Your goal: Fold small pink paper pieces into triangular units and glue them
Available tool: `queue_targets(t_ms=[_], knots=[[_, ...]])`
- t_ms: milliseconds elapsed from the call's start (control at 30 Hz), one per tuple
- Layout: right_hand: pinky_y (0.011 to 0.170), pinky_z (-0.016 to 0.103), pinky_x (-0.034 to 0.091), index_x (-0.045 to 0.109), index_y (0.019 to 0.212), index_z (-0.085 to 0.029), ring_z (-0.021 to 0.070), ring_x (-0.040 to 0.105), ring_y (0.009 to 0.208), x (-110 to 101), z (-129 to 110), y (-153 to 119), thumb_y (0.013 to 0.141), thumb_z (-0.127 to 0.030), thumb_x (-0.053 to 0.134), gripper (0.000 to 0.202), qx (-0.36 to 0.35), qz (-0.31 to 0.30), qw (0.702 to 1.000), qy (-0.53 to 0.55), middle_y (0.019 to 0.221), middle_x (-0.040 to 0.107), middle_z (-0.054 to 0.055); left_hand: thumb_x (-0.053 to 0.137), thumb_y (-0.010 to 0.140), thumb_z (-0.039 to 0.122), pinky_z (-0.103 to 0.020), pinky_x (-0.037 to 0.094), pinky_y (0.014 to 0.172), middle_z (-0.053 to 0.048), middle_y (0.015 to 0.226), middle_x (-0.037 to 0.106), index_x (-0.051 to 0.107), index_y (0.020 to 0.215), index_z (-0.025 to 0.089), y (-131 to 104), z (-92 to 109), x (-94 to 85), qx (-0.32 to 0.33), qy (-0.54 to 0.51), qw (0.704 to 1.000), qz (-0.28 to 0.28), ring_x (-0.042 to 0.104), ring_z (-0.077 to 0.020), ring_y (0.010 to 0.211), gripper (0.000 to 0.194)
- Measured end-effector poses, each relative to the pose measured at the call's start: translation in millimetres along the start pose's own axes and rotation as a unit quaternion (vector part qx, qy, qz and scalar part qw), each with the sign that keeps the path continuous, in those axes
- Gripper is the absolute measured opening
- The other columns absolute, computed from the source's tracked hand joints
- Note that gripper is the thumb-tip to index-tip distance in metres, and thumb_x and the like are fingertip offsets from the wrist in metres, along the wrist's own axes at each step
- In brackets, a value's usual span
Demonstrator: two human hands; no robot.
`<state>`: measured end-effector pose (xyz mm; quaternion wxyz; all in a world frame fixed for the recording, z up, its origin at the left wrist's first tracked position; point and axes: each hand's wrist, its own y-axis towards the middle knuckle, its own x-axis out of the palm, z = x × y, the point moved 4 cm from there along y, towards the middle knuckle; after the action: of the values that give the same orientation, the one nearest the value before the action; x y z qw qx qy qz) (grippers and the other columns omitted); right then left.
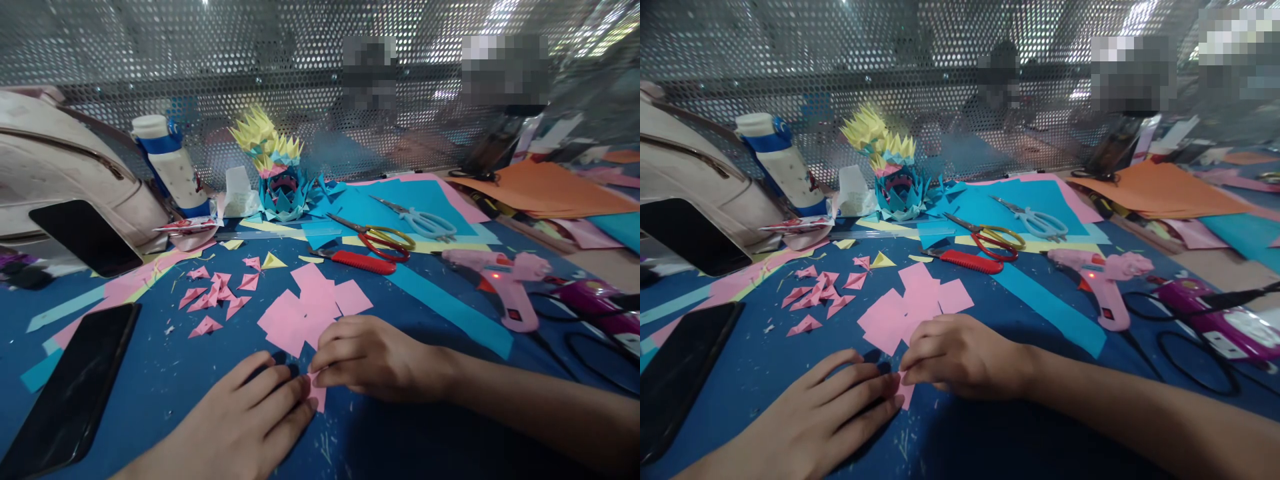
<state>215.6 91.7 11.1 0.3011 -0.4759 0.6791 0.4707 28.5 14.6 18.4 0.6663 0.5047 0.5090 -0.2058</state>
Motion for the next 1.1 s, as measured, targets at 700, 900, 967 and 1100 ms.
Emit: queue_targets(t_ms=[700, 900, 967, 1100], knots=[[0.087, 0.032, 0.049, 0.057, 0.119, -0.021, 0.0168, 0.063, 0.1, -6, -5, 2, 0.1, -0.008, 0.04, 0.029, 0.015, 0.037, 0.997, 0.059, 0.114, 0.072, 0.008, 0.06, 0.102, 0.025, -0.037, 0.035, 0.107, -0.002, 0.105, 0.077, 0.071, 0.119, 0.015, -4, 10, -21.6, 0.031, 0.094, 0.987, -0.128, 0.065, -0.0203, 0.101, 0.023], [0.096, 0.039, 0.046, 0.056, 0.133, -0.017, 0.0226, 0.058, 0.114, 2, -13, 5, 0.103, -0.04, 0.049, 0.039, 0.016, -0.038, 0.998, -0.053, 0.123, 0.067, 0.01, 0.055, 0.103, 0.023, -0.039, 0.038, 0.102, -0.003, 0.105, 0.078, 0.07, 0.121, 0.013, 1, 11, -24.1, 0.032, 0.105, 0.987, -0.116, 0.067, -0.0213, 0.092, 0.025], [0.099, 0.04, 0.043, 0.057, 0.132, -0.018, 0.0233, 0.056, 0.117, 1, -15, 4, 0.105, -0.05, 0.044, 0.044, 0.034, -0.046, 0.995, -0.085, 0.126, 0.065, 0.01, 0.056, 0.103, 0.023, -0.039, 0.038, 0.102, -0.003, 0.105, 0.078, 0.07, 0.121, 0.013, 1, 12, -24.6, 0.03, 0.105, 0.987, -0.118, 0.067, -0.0215, 0.092, 0.024], [0.097, 0.04, 0.039, 0.066, 0.115, -0.022, 0.0227, 0.054, 0.114, -15, -15, 3, 0.108, -0.048, 0.039, 0.038, 0.061, -0.029, 0.991, -0.118, 0.121, 0.066, 0.007, 0.058, 0.102, 0.024, -0.038, 0.038, 0.102, -0.003, 0.107, 0.078, 0.069, 0.12, 0.013, 1, 10, -26.2, 0.026, 0.098, 0.988, -0.118, 0.067, -0.0218, 0.098, 0.024]])
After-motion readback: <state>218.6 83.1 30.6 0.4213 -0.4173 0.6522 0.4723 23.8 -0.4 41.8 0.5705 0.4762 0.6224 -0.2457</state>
